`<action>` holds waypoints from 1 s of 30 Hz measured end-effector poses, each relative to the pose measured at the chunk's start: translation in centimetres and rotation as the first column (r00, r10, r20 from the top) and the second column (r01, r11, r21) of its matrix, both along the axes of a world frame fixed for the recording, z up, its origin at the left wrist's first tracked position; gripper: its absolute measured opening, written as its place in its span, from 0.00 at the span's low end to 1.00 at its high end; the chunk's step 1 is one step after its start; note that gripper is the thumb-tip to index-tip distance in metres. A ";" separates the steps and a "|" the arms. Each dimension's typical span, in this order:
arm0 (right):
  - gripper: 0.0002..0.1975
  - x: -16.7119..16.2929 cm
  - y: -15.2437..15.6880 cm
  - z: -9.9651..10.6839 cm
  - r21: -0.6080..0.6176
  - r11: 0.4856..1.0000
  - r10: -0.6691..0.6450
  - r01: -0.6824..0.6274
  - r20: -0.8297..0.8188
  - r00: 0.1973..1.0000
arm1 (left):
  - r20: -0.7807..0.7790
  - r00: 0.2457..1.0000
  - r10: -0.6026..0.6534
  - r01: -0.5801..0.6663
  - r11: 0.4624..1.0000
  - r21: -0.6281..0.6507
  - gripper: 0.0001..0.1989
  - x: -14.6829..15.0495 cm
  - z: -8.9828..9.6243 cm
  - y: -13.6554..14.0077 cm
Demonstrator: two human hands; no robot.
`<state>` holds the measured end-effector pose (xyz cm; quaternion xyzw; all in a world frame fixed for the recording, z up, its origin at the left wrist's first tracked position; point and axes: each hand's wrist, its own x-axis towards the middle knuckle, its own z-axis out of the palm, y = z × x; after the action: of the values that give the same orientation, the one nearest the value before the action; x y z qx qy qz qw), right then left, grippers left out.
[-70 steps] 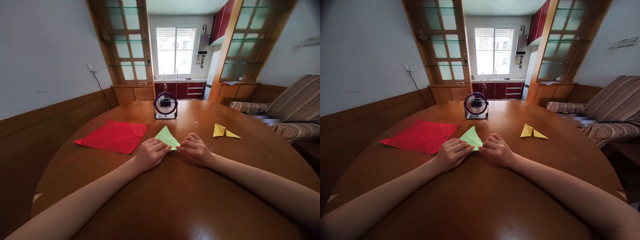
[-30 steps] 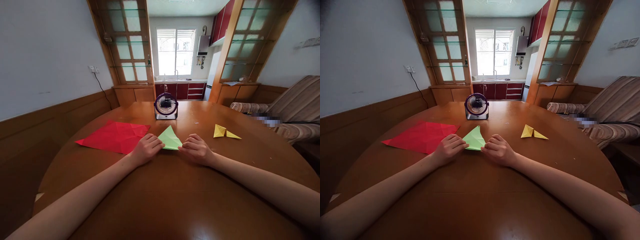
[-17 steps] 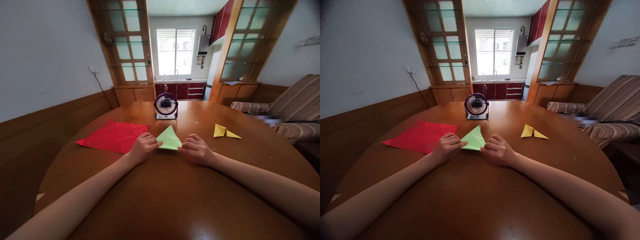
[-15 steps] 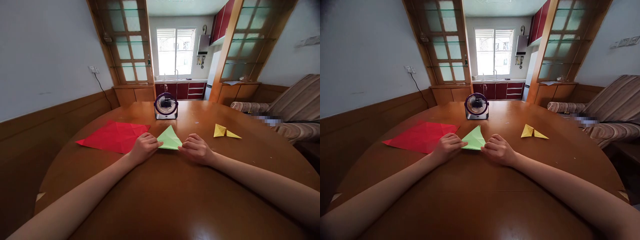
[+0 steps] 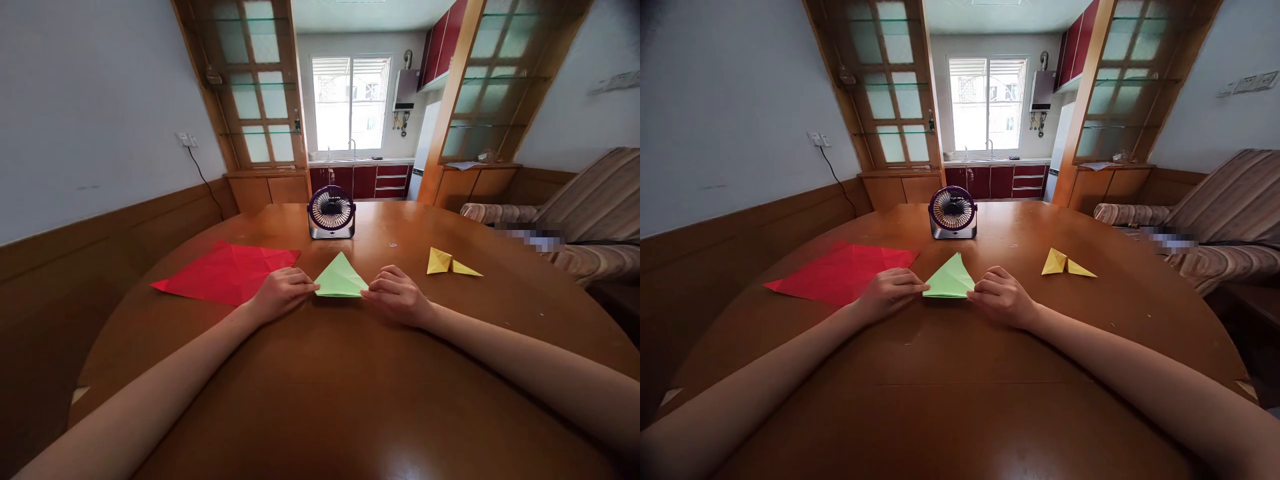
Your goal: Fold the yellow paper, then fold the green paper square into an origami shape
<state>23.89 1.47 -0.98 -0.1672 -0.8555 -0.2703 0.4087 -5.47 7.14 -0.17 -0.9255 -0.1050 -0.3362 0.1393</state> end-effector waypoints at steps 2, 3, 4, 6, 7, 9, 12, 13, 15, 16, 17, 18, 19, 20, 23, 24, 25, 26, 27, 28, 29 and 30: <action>0.04 0.1 0.1 0.0 -0.004 1.000 -0.008 0.008 -0.007 1.000 | 0.003 1.000 0.014 -0.014 1.000 0.020 0.10 -0.1 0.0 0.1; 0.04 0.1 0.1 -0.1 -0.003 1.000 -0.008 0.008 -0.007 1.000 | 0.011 1.000 0.025 -0.025 0.999 0.032 0.09 -0.1 0.0 0.1; 0.04 0.2 0.1 -0.1 -0.002 1.000 -0.004 0.004 -0.007 1.000 | 0.022 0.999 0.038 -0.039 0.998 0.046 0.08 -0.1 0.0 0.1; 0.04 0.2 0.1 -0.1 0.001 1.000 0.003 -0.003 -0.009 1.000 | 0.035 0.997 0.062 -0.064 0.996 0.066 0.07 0.0 0.0 0.0; 0.04 0.1 0.1 -0.1 0.000 1.000 0.005 -0.005 -0.012 1.000 | 0.031 0.997 0.071 -0.073 0.995 0.070 0.06 0.1 0.0 0.0; 0.04 0.1 0.1 -0.1 -0.006 1.000 0.005 -0.005 -0.015 1.000 | 0.009 0.996 0.087 -0.087 0.993 0.074 0.06 0.1 -0.1 0.0; 0.04 0.1 0.1 -0.1 -0.010 1.000 0.016 -0.016 -0.019 1.000 | 0.011 0.993 0.115 -0.116 0.988 0.102 0.06 -0.1 -0.3 0.4; 0.04 0.1 0.1 -0.2 -0.010 1.000 0.019 -0.019 -0.021 1.000 | 0.018 0.992 0.127 -0.128 0.984 0.121 0.07 -0.2 -0.4 0.5; 0.03 0.1 0.1 -0.2 -0.009 1.000 0.023 -0.023 -0.024 0.999 | 0.033 0.989 0.145 -0.148 0.975 0.166 0.07 -0.4 -0.4 0.7; 0.03 0.2 0.1 -0.2 -0.011 1.000 0.024 -0.024 -0.024 0.999 | 0.040 0.988 0.147 -0.152 0.970 0.188 0.06 -0.5 -0.4 0.8; 0.03 0.2 0.1 -0.3 -0.014 1.000 0.023 -0.024 -0.027 0.999 | 0.044 0.988 0.145 -0.151 0.966 0.207 0.06 -0.6 -0.3 0.8; 0.03 0.3 0.2 -0.3 -0.017 1.000 0.023 -0.023 -0.031 0.999 | 0.045 0.989 0.140 -0.147 0.964 0.223 0.07 -0.6 -0.2 0.8; 0.03 0.3 0.2 -0.4 -0.023 0.999 0.021 -0.022 -0.034 0.999 | 0.040 0.990 0.132 -0.138 0.962 0.235 0.08 -0.7 -0.1 0.8; 0.03 0.4 0.2 -0.4 -0.029 0.999 0.019 -0.020 -0.033 0.999 | 0.031 0.992 0.122 -0.125 0.961 0.246 0.08 -0.8 0.1 0.7; 0.03 0.5 0.3 -0.6 -0.041 0.999 0.013 -0.014 -0.032 0.999 | 0.015 0.996 0.090 -0.091 0.961 0.262 0.08 -0.9 0.4 0.6; 0.03 0.5 0.3 -0.6 -0.042 0.999 0.011 -0.012 -0.031 0.999 | 0.024 0.996 0.084 -0.087 0.961 0.264 0.08 -0.9 0.5 0.5; 0.04 0.5 0.3 -0.6 -0.040 0.999 0.009 -0.010 -0.033 0.999 | 0.038 0.996 0.082 -0.089 0.961 0.263 0.08 -0.9 0.6 0.4; 0.04 0.5 0.3 -0.6 -0.036 0.999 0.008 -0.009 -0.031 0.999 | 0.052 0.995 0.085 -0.096 0.961 0.259 0.08 -0.8 0.6 0.3; 0.04 0.4 0.3 -0.6 -0.031 1.000 0.006 -0.006 -0.025 1.000 | 0.065 0.994 0.091 -0.105 0.961 0.254 0.07 -0.7 0.6 0.2; 0.04 0.4 0.3 -0.5 -0.024 1.000 0.003 -0.003 -0.016 1.000 | 0.074 0.992 0.098 -0.114 0.962 0.249 0.07 -0.5 0.5 0.1; 0.04 0.4 0.2 -0.5 -0.015 1.000 0.000 0.000 -0.008 1.000 | 0.078 0.992 0.103 -0.120 0.962 0.246 0.06 -0.3 0.5 0.0; 0.04 0.3 0.2 -0.4 -0.005 1.000 -0.003 0.003 -0.003 1.000 | 0.076 0.992 0.101 -0.117 0.962 0.246 0.06 -0.2 0.5 -0.1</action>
<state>24.22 1.70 -1.38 -0.1700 -0.8552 -0.2687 0.4093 -5.65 7.07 0.31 -0.8823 -0.1171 -0.3673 0.2699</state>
